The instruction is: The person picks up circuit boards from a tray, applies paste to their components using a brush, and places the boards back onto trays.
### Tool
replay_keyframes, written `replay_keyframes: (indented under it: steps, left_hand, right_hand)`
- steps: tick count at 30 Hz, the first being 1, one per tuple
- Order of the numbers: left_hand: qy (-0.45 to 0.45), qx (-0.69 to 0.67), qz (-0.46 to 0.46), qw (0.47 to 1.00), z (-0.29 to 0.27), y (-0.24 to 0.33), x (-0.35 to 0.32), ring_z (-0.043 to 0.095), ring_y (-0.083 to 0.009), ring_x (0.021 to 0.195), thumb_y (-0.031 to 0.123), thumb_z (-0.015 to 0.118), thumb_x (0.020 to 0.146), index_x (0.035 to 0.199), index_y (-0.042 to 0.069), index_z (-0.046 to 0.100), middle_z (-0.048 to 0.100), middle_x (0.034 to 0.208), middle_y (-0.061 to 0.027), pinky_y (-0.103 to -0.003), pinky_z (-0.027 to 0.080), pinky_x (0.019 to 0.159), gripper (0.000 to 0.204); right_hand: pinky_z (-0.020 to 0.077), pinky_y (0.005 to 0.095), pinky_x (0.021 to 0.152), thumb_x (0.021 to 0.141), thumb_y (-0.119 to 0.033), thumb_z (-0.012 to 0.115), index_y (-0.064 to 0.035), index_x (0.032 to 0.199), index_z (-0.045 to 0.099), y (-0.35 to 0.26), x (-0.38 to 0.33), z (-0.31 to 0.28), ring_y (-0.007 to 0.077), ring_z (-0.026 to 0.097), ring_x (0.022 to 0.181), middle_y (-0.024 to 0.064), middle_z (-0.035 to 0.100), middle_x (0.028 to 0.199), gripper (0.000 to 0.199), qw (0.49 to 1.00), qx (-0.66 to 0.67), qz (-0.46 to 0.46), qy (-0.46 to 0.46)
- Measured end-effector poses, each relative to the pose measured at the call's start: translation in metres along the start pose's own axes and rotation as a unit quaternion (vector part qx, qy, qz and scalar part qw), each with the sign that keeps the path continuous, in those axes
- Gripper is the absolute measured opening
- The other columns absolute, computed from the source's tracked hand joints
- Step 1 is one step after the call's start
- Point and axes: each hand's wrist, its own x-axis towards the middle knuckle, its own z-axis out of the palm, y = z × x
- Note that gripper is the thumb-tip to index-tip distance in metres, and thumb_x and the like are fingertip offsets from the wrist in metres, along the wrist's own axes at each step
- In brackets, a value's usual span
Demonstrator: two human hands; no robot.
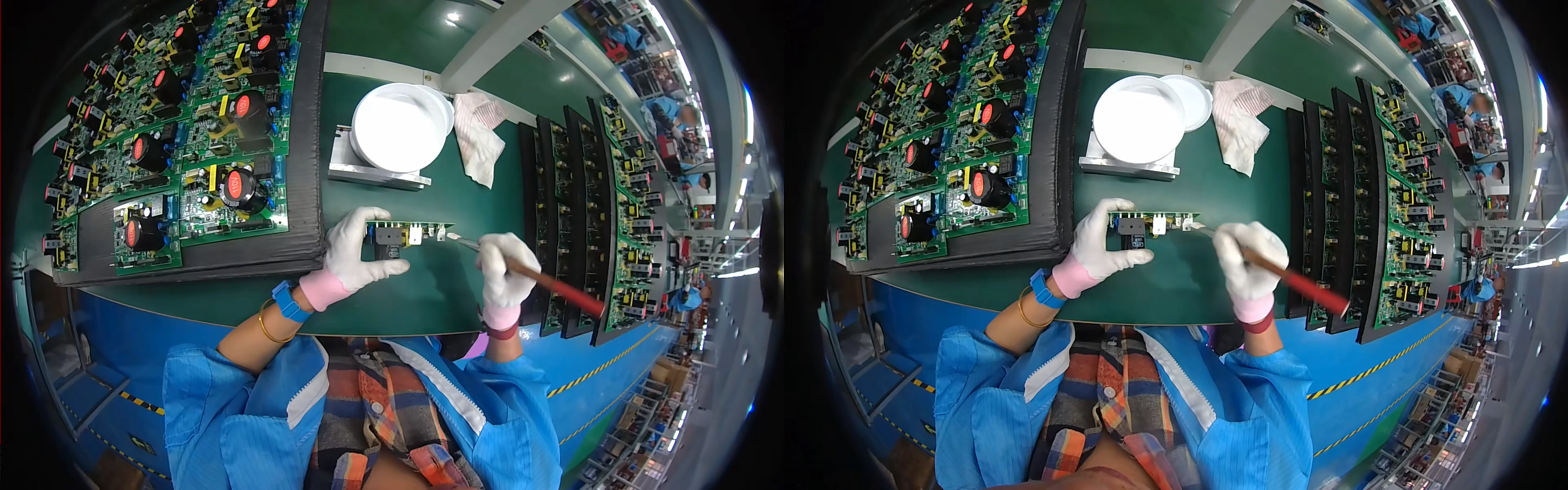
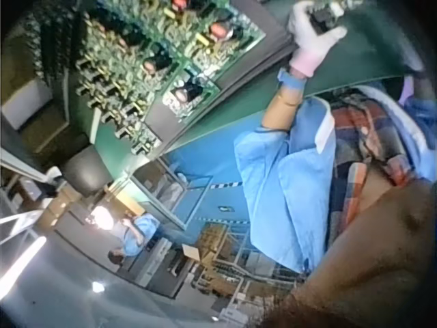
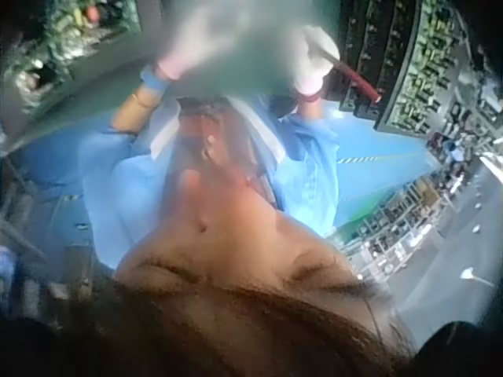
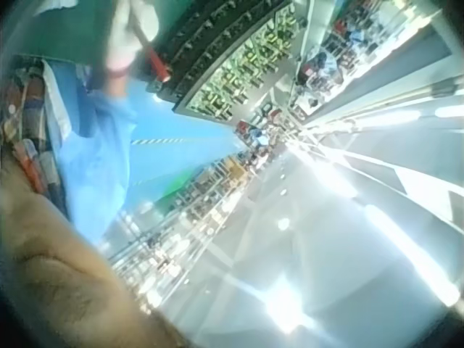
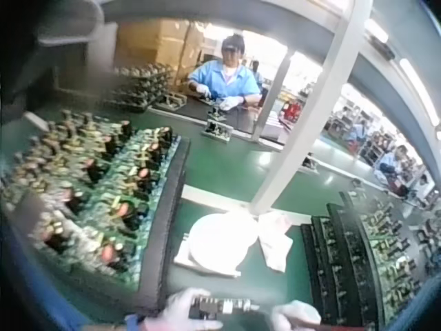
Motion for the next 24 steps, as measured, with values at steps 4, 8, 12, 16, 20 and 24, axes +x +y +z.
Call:
replay_keyframes:
  steps: [4, 8, 12, 16, 20, 24]
  left_hand:
    - [0.003, 0.003, 0.012, 1.0, 0.002, -0.001, 0.0, 0.056, -0.0269, 0.097, 0.031, 0.083, 0.057, 0.11, 0.005, 0.045, 0.056, 0.102, -0.0128, -0.036, 0.043, 0.086, 0.07]
    - [0.014, 0.006, 0.012, 1.0, 0.002, -0.004, -0.001, 0.057, -0.027, 0.096, 0.032, 0.083, 0.056, 0.109, 0.005, 0.045, 0.056, 0.101, -0.0124, -0.035, 0.044, 0.085, 0.07]
    - [0.019, 0.009, 0.033, 0.999, 0.002, -0.006, -0.001, 0.057, -0.0268, 0.095, 0.031, 0.083, 0.056, 0.109, 0.005, 0.045, 0.057, 0.101, -0.0123, -0.035, 0.045, 0.084, 0.07]
    - [0.011, 0.007, 0.039, 0.999, 0.001, -0.008, -0.002, 0.057, -0.0267, 0.095, 0.031, 0.083, 0.056, 0.109, 0.005, 0.045, 0.057, 0.101, -0.0125, -0.035, 0.045, 0.084, 0.07]
    - [0.015, 0.019, 0.042, 0.999, 0.003, -0.005, -0.001, 0.057, -0.0263, 0.094, 0.031, 0.082, 0.057, 0.109, 0.005, 0.045, 0.057, 0.101, -0.0124, -0.035, 0.045, 0.083, 0.069]
    - [0.002, 0.017, 0.022, 1.0, 0.005, -0.004, 0.001, 0.057, -0.0257, 0.095, 0.031, 0.081, 0.058, 0.109, 0.005, 0.046, 0.057, 0.101, -0.0122, -0.035, 0.045, 0.083, 0.068]
  right_hand:
    - [0.0388, 0.0301, 0.048, 0.063, -0.009, 0.075, -0.0077, 0.074, 0.061, -0.008, 0.0, 0.009, 0.0199, 0.047, 0.049, 0.0032, 0.047, 0.055, 0.017, 0.966, -0.192, -0.17, -0.014]
    - [0.0383, 0.0281, 0.046, 0.068, -0.017, 0.073, -0.0109, 0.073, 0.058, -0.012, 0.004, 0.019, 0.0163, 0.045, 0.048, 0.0006, 0.044, 0.054, 0.017, 0.931, -0.264, -0.246, -0.051]
    - [0.0367, 0.0273, 0.044, 0.068, -0.02, 0.073, -0.0108, 0.071, 0.057, -0.016, 0.001, 0.025, 0.0142, 0.044, 0.047, -0.0009, 0.041, 0.052, 0.019, 0.913, -0.302, -0.271, -0.054]
    - [0.0359, 0.0267, 0.044, 0.068, -0.021, 0.073, -0.0108, 0.07, 0.056, -0.02, -0.004, 0.026, 0.0141, 0.043, 0.046, -0.0009, 0.04, 0.051, 0.019, 0.906, -0.315, -0.275, -0.064]
    - [0.0363, 0.0279, 0.044, 0.066, -0.02, 0.073, -0.0103, 0.07, 0.059, -0.021, -0.013, 0.02, 0.016, 0.044, 0.046, 0.0, 0.04, 0.051, 0.018, 0.915, -0.31, -0.244, -0.084]
    - [0.0342, 0.0287, 0.044, 0.061, 0.0, 0.065, -0.0022, 0.063, 0.058, -0.028, -0.011, -0.009, 0.017, 0.044, 0.046, 0.0052, 0.047, 0.053, 0.007, 0.973, -0.189, -0.133, -0.011]
